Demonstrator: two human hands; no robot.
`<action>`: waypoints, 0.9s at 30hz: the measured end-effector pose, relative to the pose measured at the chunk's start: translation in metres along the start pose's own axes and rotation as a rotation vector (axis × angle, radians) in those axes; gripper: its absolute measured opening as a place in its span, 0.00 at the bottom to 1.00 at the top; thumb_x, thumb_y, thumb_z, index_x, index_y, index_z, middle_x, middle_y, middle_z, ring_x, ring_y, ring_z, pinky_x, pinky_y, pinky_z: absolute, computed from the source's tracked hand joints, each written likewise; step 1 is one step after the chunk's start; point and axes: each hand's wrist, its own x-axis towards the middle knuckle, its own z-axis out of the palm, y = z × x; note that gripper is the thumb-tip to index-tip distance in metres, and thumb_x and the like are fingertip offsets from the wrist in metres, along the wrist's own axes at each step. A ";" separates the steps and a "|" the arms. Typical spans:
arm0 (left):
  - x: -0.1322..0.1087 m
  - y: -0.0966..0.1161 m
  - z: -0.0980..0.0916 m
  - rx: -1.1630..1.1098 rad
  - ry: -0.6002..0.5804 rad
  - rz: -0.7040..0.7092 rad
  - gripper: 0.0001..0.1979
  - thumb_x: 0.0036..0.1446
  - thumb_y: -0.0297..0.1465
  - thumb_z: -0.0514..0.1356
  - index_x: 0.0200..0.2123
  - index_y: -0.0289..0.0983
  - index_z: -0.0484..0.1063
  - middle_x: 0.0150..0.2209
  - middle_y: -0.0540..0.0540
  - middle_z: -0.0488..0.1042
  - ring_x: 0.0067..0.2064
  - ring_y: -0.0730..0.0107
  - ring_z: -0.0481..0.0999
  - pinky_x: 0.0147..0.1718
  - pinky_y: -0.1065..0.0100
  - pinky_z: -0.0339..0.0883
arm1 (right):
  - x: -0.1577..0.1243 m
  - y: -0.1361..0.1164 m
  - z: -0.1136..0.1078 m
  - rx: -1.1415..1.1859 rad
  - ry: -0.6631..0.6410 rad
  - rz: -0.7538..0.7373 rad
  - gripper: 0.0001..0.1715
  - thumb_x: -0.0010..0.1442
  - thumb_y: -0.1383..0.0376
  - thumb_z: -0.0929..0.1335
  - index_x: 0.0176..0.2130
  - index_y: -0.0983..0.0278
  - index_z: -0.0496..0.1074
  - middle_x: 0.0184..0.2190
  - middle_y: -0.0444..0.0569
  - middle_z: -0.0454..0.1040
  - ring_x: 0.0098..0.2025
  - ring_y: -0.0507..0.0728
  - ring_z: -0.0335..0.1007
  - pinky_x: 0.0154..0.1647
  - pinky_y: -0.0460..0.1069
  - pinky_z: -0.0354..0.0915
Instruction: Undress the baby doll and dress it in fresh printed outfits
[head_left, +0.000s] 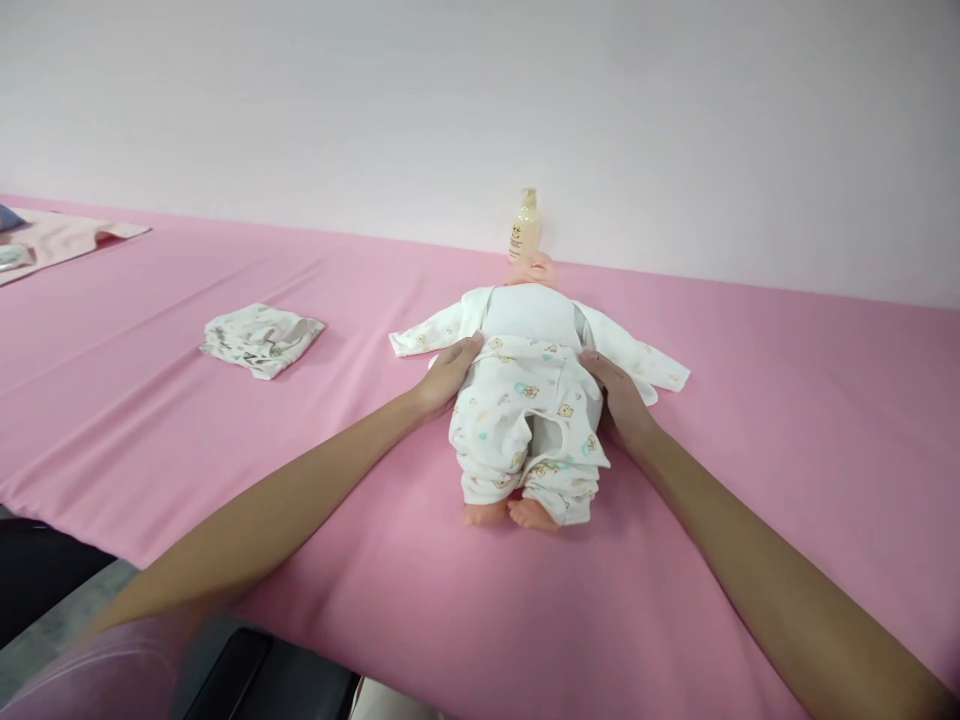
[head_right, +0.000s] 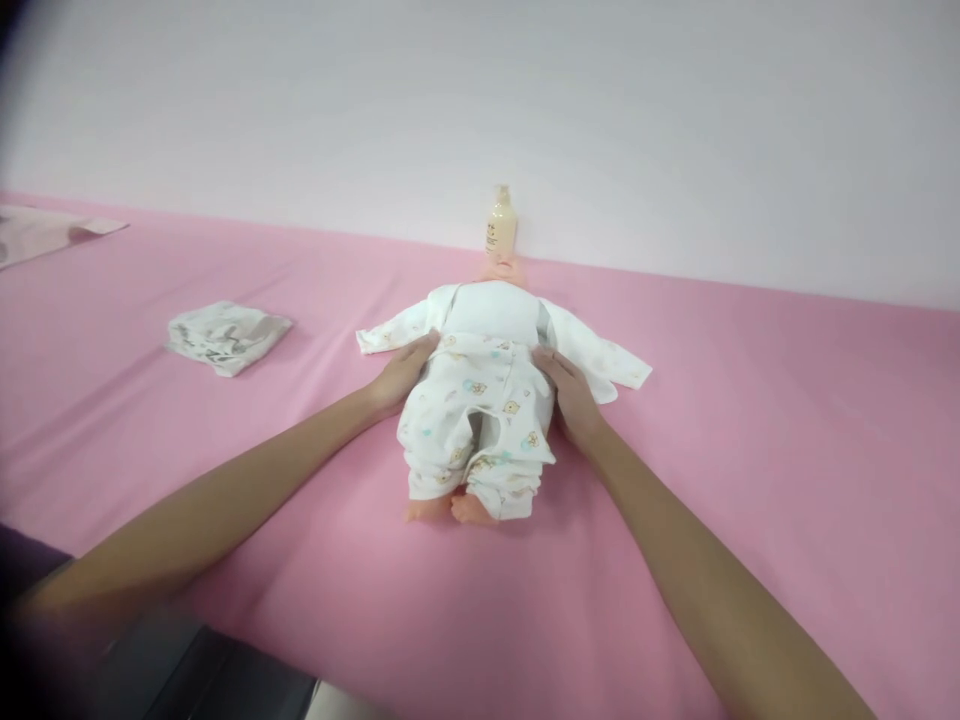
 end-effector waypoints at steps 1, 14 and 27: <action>-0.004 0.001 0.003 -0.051 -0.023 -0.004 0.28 0.62 0.59 0.70 0.45 0.38 0.79 0.42 0.40 0.85 0.52 0.49 0.84 0.55 0.54 0.78 | -0.004 -0.003 0.001 0.040 -0.037 0.020 0.22 0.63 0.40 0.76 0.43 0.54 0.79 0.42 0.49 0.84 0.49 0.68 0.81 0.53 0.60 0.77; -0.014 0.006 -0.002 -0.114 -0.227 -0.205 0.33 0.69 0.61 0.60 0.52 0.37 0.83 0.44 0.33 0.87 0.58 0.38 0.85 0.56 0.45 0.78 | -0.021 -0.009 0.008 0.075 -0.243 0.135 0.27 0.61 0.40 0.77 0.48 0.55 0.80 0.39 0.54 0.84 0.50 0.72 0.80 0.50 0.62 0.75; -0.007 0.020 -0.028 0.374 -0.097 0.248 0.31 0.69 0.58 0.63 0.28 0.40 0.60 0.29 0.52 0.60 0.31 0.71 0.60 0.34 0.65 0.61 | -0.009 -0.007 -0.001 -0.096 -0.059 -0.217 0.27 0.63 0.46 0.76 0.30 0.58 0.64 0.42 0.45 0.73 0.44 0.60 0.68 0.48 0.55 0.70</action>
